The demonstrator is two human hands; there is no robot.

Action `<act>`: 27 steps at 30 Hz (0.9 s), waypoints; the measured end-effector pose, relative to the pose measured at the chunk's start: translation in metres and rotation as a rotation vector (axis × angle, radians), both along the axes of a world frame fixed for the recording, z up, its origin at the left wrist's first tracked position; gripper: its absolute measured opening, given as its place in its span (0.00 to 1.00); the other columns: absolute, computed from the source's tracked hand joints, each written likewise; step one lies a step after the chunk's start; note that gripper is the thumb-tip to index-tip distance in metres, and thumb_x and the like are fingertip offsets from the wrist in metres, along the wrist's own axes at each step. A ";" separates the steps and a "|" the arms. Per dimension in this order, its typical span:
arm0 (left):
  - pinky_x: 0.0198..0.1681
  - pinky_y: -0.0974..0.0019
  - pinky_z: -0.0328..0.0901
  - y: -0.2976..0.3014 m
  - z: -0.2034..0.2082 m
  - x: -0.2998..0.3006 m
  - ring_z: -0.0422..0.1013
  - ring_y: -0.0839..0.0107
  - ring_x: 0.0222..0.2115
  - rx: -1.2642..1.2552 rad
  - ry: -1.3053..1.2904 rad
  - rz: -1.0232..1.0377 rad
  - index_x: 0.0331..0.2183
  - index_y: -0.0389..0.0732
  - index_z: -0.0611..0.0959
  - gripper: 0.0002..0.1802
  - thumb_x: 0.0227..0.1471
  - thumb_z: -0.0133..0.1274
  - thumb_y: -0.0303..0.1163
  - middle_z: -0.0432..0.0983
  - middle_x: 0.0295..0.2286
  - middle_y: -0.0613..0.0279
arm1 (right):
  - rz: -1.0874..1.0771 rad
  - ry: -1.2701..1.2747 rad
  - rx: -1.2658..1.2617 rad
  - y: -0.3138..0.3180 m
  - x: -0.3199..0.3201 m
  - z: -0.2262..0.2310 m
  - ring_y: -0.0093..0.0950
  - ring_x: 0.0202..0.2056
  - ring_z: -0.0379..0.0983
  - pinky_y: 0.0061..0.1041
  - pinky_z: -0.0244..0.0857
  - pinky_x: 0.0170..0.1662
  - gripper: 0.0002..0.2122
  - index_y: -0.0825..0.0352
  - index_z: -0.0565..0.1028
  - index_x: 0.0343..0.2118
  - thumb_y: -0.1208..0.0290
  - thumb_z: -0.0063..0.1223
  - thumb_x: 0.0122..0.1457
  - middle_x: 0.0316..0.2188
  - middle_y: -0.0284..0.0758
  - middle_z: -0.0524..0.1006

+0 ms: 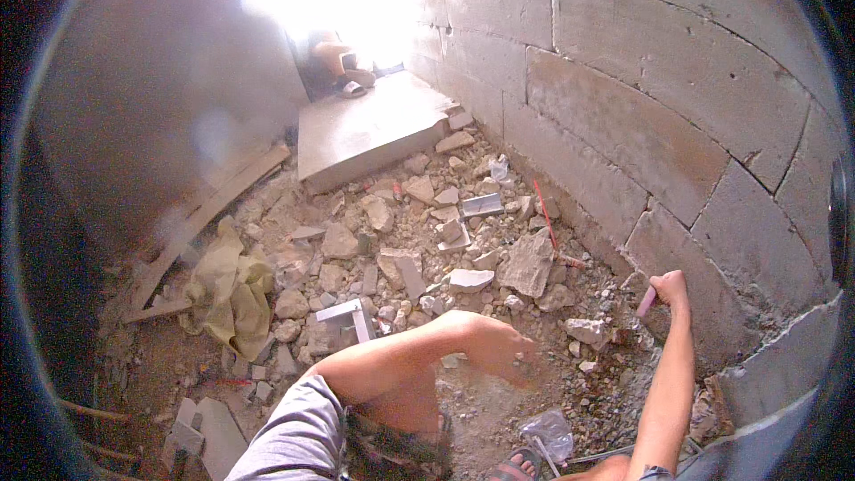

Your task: The person sands the surface of a block wall using a piece of sandpaper, rubbing it over the mortar joints and the face of the blocks.

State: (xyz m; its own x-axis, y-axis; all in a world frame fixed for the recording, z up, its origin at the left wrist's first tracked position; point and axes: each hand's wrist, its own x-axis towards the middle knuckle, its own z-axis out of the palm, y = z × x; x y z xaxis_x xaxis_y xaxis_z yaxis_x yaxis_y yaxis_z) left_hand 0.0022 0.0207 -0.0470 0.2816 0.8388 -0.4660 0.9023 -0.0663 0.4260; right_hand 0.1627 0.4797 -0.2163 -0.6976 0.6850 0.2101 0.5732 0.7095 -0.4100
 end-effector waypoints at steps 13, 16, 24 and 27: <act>0.44 0.58 0.65 -0.038 -0.106 -0.066 0.71 0.57 0.42 -0.050 0.027 0.231 0.48 0.39 0.72 0.35 0.50 0.47 0.59 0.73 0.42 0.48 | -0.196 0.476 -0.320 -0.100 -0.104 0.000 0.39 0.27 0.77 0.34 0.69 0.35 0.11 0.71 0.78 0.24 0.67 0.53 0.41 0.22 0.48 0.78; 0.43 0.58 0.66 0.030 -0.059 -0.018 0.71 0.55 0.41 -0.164 0.166 0.235 0.46 0.37 0.73 0.34 0.49 0.48 0.57 0.73 0.40 0.46 | -0.175 0.382 -0.431 -0.100 -0.094 0.013 0.37 0.26 0.77 0.33 0.69 0.33 0.12 0.68 0.76 0.23 0.64 0.57 0.38 0.20 0.43 0.78; 0.47 0.51 0.63 0.045 0.085 0.128 0.67 0.48 0.45 0.031 -0.339 -0.114 0.48 0.36 0.68 0.36 0.45 0.56 0.51 0.69 0.43 0.42 | 0.000 0.619 -0.358 -0.107 -0.120 -0.044 0.36 0.35 0.74 0.30 0.67 0.42 0.27 0.71 0.74 0.36 0.70 0.69 0.26 0.32 0.42 0.76; 0.43 0.54 0.66 0.037 0.061 0.142 0.71 0.53 0.41 -0.028 -0.469 -0.117 0.44 0.34 0.72 0.31 0.45 0.54 0.49 0.74 0.37 0.43 | 0.044 0.428 -0.431 -0.076 -0.120 -0.070 0.29 0.26 0.74 0.28 0.69 0.35 0.24 0.72 0.76 0.34 0.70 0.69 0.28 0.23 0.37 0.77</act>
State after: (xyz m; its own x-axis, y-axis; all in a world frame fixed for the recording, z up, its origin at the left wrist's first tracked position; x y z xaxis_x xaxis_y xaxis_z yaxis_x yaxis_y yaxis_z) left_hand 0.1445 0.0579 0.0142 0.5587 0.7776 -0.2883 0.5995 -0.1384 0.7884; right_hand 0.0430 0.4034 -0.2866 -0.6419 0.7432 0.1887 0.2676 0.4477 -0.8532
